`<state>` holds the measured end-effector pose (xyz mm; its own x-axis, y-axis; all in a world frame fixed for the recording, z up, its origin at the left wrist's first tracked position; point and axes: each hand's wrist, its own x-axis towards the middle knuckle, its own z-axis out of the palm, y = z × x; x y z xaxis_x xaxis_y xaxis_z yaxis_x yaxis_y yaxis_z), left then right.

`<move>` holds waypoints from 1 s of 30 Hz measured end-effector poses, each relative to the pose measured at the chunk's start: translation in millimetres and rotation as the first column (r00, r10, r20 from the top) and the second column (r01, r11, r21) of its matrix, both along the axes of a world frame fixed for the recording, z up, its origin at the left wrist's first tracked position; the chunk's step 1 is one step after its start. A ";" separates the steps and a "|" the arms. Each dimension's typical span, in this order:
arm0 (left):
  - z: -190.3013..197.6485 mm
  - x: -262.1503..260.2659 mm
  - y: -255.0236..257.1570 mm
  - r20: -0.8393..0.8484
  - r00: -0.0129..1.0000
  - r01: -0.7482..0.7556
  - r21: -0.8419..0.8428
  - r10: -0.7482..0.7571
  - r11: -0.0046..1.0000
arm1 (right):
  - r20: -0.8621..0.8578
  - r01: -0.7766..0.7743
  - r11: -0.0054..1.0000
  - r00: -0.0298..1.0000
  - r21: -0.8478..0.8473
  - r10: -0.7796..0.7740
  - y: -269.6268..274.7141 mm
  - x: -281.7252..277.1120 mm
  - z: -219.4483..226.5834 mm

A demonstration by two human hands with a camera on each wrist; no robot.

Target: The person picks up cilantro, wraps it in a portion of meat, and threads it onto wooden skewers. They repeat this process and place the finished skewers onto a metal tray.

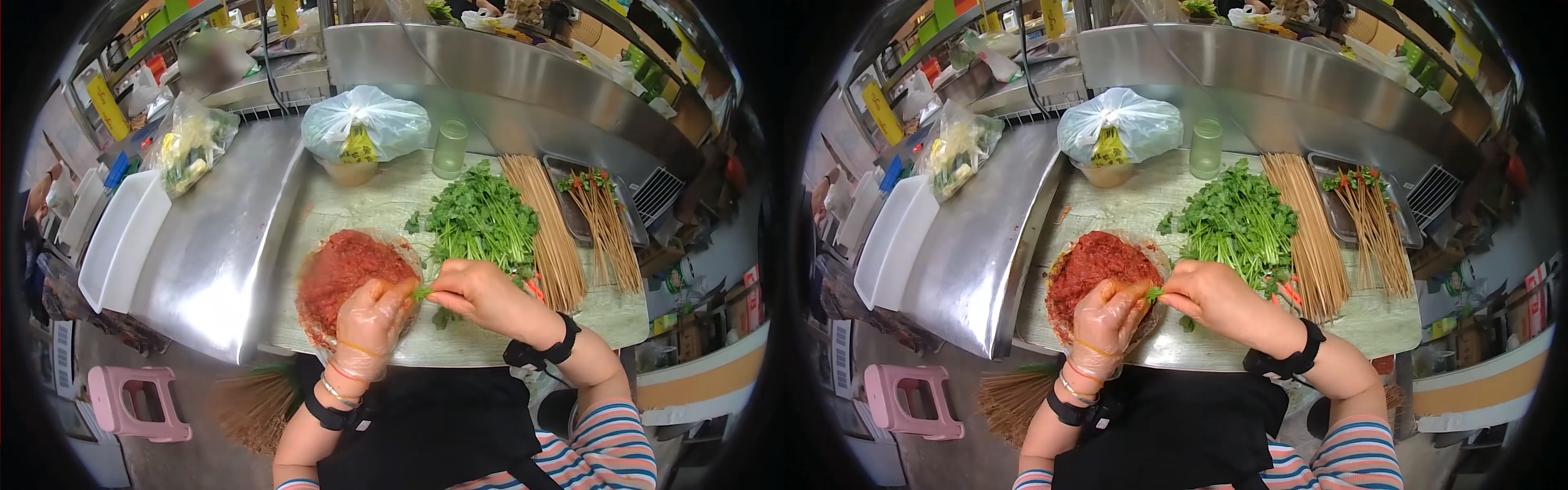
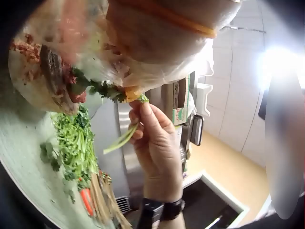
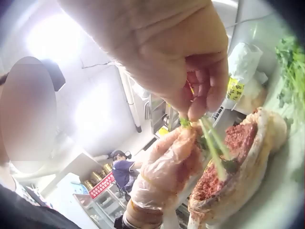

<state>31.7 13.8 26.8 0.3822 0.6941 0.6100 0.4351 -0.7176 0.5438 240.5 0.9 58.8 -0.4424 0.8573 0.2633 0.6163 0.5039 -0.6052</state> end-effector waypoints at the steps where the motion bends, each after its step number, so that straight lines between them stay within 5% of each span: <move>1: -2.5 -1.0 -1.1 -0.001 1.000 0.013 -0.090 -0.013 0.996 | -0.051 0.019 1.000 0.999 0.001 -0.019 -1.8 -2.3 -0.5; 4: -1.4 -1.0 -4.4 0.119 0.986 0.151 -0.309 -0.120 0.939 | -0.405 0.013 0.932 0.898 -0.361 -0.170 -7.8 -13.2 -2.8; 7: -8.1 -1.2 -5.6 0.216 0.957 0.278 -0.481 -0.195 0.832 | -0.536 -0.105 0.885 0.825 -0.454 -0.177 -6.9 -14.0 -2.8; 12: -2.4 -5.2 -12.3 0.482 0.866 0.486 -0.747 -0.134 0.454 | -0.484 -0.118 0.926 0.872 -0.358 -0.076 -2.1 -9.6 -1.2; 15: -2.7 -9.5 -12.5 0.494 0.860 0.506 -0.795 -0.127 0.335 | -0.415 -0.100 0.955 0.909 -0.281 -0.027 -0.5 -11.2 0.8; 18: -4.4 -8.6 -13.7 0.436 0.889 0.454 -0.806 -0.138 0.380 | -0.387 -0.066 0.981 0.922 -0.183 -0.010 -1.4 -15.4 -1.0; 21: -6.9 -8.1 -14.7 0.552 0.832 0.496 -0.779 0.045 0.384 | -0.358 -0.001 1.000 0.934 -0.019 -0.006 -2.8 -16.0 -5.8; 24: -11.6 -6.5 -17.4 0.723 0.633 0.625 -0.688 0.277 0.369 | -0.417 0.029 0.999 0.909 0.035 -0.012 -5.5 -21.2 -25.1; 27: -2.4 -10.1 -17.6 0.738 0.612 0.652 -0.675 0.286 0.346 | -0.440 0.026 0.999 0.898 0.037 -0.007 -8.3 -23.3 -31.7; 30: -11.5 -17.5 -13.2 0.672 0.728 0.571 -0.705 0.137 0.421 | -0.422 -0.011 0.998 0.906 0.068 0.039 -9.9 -23.5 -33.5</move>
